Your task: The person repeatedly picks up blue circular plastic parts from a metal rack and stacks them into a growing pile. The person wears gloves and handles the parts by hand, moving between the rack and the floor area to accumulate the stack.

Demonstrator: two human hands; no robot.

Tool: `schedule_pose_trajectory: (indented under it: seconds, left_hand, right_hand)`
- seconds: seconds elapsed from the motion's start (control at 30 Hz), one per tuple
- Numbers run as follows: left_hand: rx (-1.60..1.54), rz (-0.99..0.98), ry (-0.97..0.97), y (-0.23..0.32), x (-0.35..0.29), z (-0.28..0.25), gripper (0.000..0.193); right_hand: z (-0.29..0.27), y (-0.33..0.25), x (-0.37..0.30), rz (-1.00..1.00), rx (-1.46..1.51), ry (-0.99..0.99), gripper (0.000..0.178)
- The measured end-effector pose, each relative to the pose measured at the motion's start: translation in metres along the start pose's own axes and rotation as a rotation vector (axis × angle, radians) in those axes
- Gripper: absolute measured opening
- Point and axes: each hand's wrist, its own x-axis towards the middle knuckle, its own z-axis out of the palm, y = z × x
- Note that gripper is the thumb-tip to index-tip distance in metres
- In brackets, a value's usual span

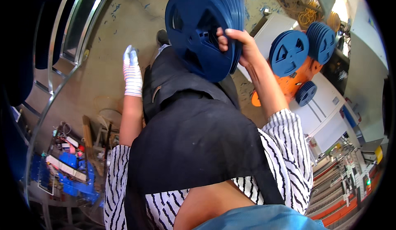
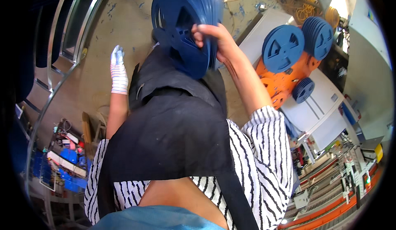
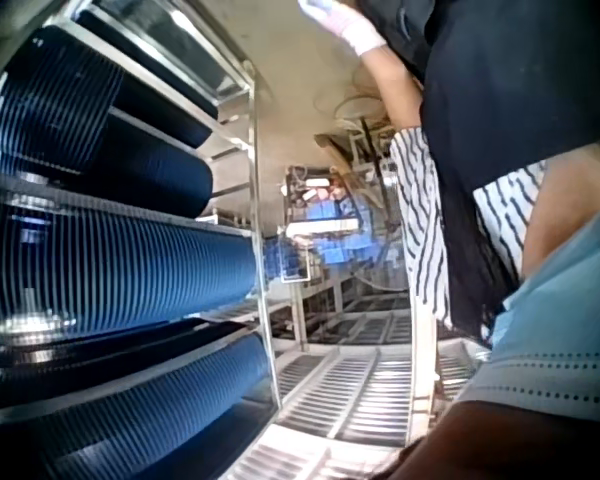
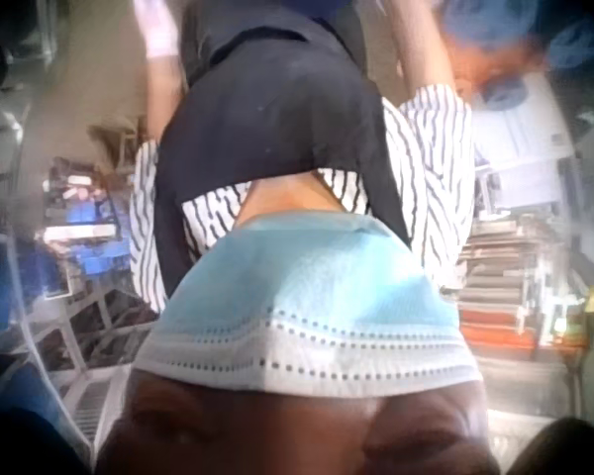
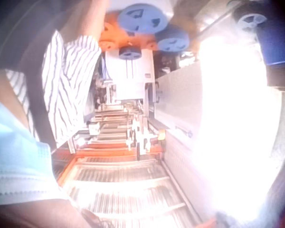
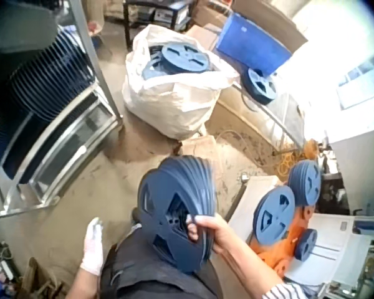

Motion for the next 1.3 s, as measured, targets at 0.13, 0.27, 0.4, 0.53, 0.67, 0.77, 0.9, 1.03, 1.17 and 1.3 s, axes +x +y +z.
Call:
schedule_pose_trajectory:
  seconds: [0.13, 0.27, 0.4, 0.53, 0.67, 0.77, 0.9, 1.03, 1.17, 1.3]
  left_hand:
    - [-0.09, -0.029, -0.038, -0.007, 0.004, -0.018, 0.049]
    - [-0.027, -0.043, -0.019, -0.003, 0.001, -0.02, 0.05]
    - [-0.052, -0.014, -0.011, 0.015, 0.004, -0.038, 0.05]
    - [-0.092, 0.064, 0.005, 0.03, 0.007, -0.037, 0.048]
    - [-0.123, 0.12, -0.017, 0.048, 0.009, -0.027, 0.046]
    - [-0.174, 0.162, -0.077, 0.054, 0.017, -0.027, 0.049]
    - [-0.247, 0.179, -0.111, 0.066, 0.016, -0.011, 0.046]
    - [-0.217, 0.251, -0.134, 0.091, 0.01, 0.005, 0.04]
    - [0.125, 0.349, -0.308, 0.152, -0.033, 0.041, 0.045]
    - [0.469, 0.322, -0.569, 0.173, -0.046, 0.087, 0.082]
  right_hand:
    - [-0.018, 0.015, -0.014, -0.285, 0.411, -0.25, 0.042]
    - [-0.034, 0.026, -0.032, -0.447, 0.631, -0.401, 0.045]
    - [-0.017, 0.036, -0.046, -0.48, 0.762, -0.47, 0.045]
    - [-0.006, 0.041, -0.053, -0.489, 0.722, -0.475, 0.045]
    - [-0.005, 0.042, -0.053, -0.492, 0.684, -0.479, 0.046]
    - [0.002, 0.041, -0.061, -0.521, 0.688, -0.439, 0.046]
    - [0.005, 0.033, -0.061, -0.562, 0.683, -0.409, 0.046]
    - [0.006, 0.03, -0.067, -0.591, 0.673, -0.362, 0.046]
    - [0.023, 0.028, -0.079, -0.602, 0.543, -0.305, 0.045]
    - [0.045, 0.029, -0.077, -0.614, 0.364, -0.316, 0.05]
